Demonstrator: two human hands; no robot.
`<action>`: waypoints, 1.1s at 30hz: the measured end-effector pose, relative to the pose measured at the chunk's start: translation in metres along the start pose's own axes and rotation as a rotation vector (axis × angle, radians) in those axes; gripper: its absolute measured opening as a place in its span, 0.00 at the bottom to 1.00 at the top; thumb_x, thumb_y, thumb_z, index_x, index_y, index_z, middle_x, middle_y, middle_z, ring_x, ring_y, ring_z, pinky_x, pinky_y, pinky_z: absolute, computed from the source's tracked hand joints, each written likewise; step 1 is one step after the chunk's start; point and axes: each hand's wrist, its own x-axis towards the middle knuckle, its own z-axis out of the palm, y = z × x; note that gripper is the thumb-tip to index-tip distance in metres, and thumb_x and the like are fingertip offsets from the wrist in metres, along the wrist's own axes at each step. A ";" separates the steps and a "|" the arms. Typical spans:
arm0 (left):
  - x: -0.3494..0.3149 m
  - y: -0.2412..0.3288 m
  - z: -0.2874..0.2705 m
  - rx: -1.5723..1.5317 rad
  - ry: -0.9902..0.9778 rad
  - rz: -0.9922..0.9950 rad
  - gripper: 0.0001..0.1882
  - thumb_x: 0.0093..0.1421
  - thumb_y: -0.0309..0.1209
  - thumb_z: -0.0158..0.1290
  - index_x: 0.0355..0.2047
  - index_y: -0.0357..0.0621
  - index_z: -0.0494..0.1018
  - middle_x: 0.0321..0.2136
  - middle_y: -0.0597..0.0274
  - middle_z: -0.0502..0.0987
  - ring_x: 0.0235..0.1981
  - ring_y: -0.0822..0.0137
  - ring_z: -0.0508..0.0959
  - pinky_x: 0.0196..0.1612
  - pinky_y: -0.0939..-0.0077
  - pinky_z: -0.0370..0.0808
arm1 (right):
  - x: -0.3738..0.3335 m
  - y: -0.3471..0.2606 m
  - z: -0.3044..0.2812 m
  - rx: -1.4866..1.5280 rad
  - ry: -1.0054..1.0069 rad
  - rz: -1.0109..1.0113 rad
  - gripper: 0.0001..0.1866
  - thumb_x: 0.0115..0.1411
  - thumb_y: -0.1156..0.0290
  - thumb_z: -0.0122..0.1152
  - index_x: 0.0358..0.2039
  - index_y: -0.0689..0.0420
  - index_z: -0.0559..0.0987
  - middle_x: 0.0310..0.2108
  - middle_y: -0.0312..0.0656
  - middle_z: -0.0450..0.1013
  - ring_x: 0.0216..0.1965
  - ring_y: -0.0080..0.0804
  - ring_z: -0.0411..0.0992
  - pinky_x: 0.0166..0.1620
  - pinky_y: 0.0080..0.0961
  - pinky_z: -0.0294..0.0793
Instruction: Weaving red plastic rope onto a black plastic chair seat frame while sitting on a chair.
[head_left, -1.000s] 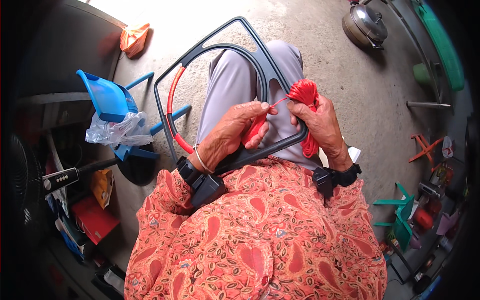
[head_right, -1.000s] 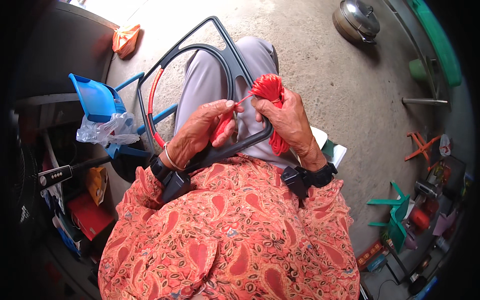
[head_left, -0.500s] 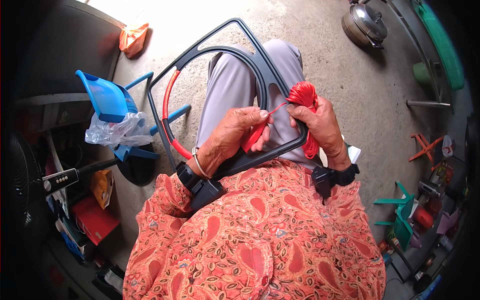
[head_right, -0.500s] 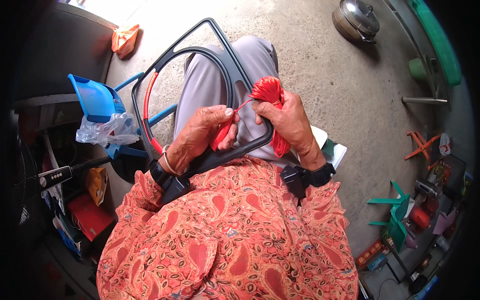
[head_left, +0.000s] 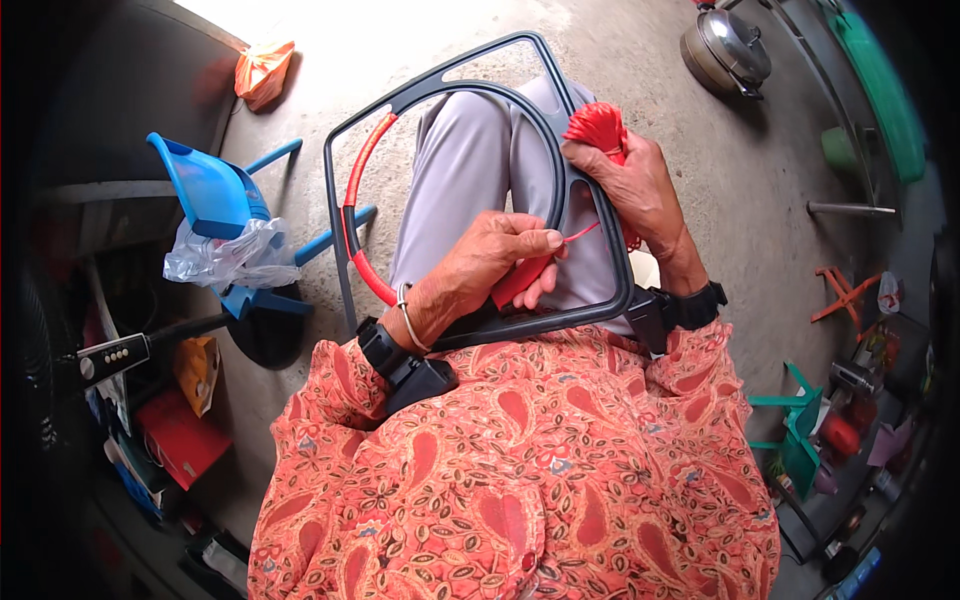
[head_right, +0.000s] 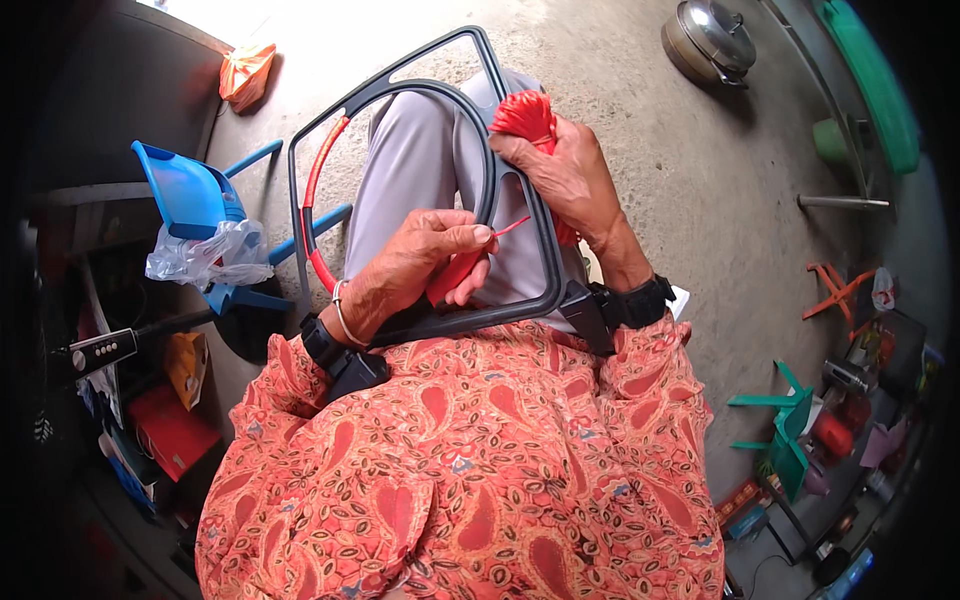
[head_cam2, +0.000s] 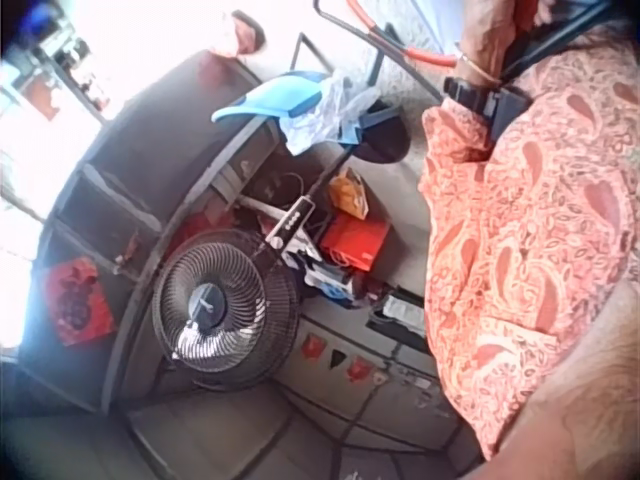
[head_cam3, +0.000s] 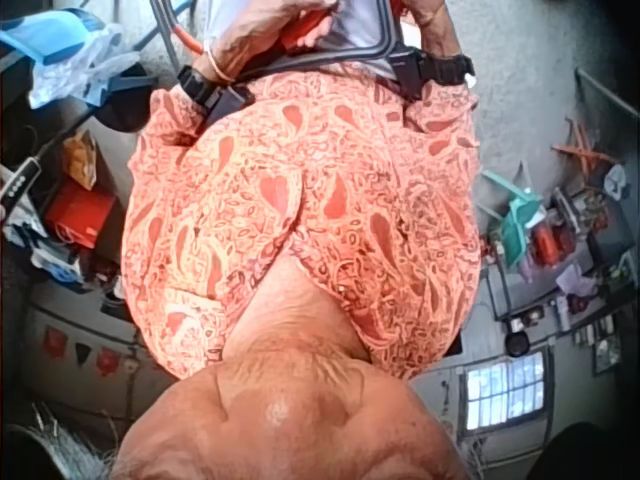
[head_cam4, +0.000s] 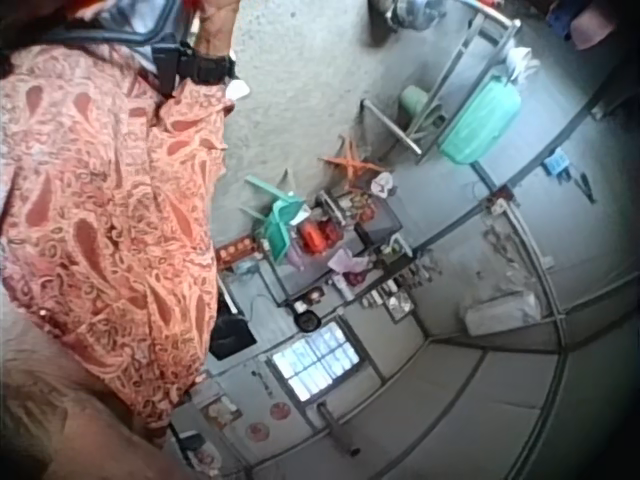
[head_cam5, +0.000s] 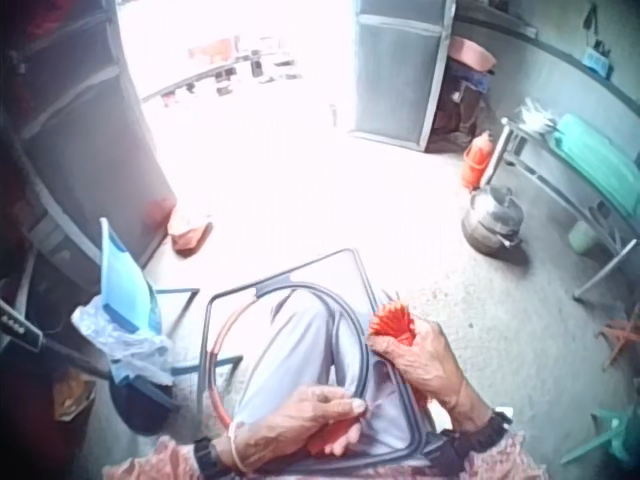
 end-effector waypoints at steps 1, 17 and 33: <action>0.001 0.001 0.000 0.013 -0.017 0.004 0.13 0.64 0.35 0.51 0.33 0.36 0.73 0.19 0.57 0.77 0.12 0.70 0.74 0.13 0.83 0.69 | 0.003 -0.003 0.001 -0.023 -0.052 0.041 0.14 0.55 0.64 0.67 0.33 0.62 0.78 0.25 0.30 0.72 0.26 0.15 0.65 0.31 0.20 0.68; 0.014 0.001 -0.006 -0.081 -0.188 -0.087 0.13 0.65 0.36 0.48 0.32 0.35 0.71 0.25 0.48 0.79 0.21 0.64 0.80 0.23 0.76 0.76 | 0.002 0.017 -0.001 0.232 -0.018 0.136 0.09 0.55 0.66 0.63 0.31 0.58 0.79 0.25 0.26 0.71 0.26 0.13 0.65 0.31 0.16 0.66; 0.011 -0.007 -0.010 -0.047 -0.244 -0.110 0.28 0.67 0.51 0.41 0.37 0.32 0.72 0.29 0.43 0.79 0.28 0.58 0.81 0.35 0.70 0.79 | -0.005 0.022 -0.001 0.266 -0.038 0.126 0.08 0.55 0.67 0.64 0.30 0.58 0.79 0.25 0.27 0.71 0.26 0.12 0.64 0.30 0.17 0.66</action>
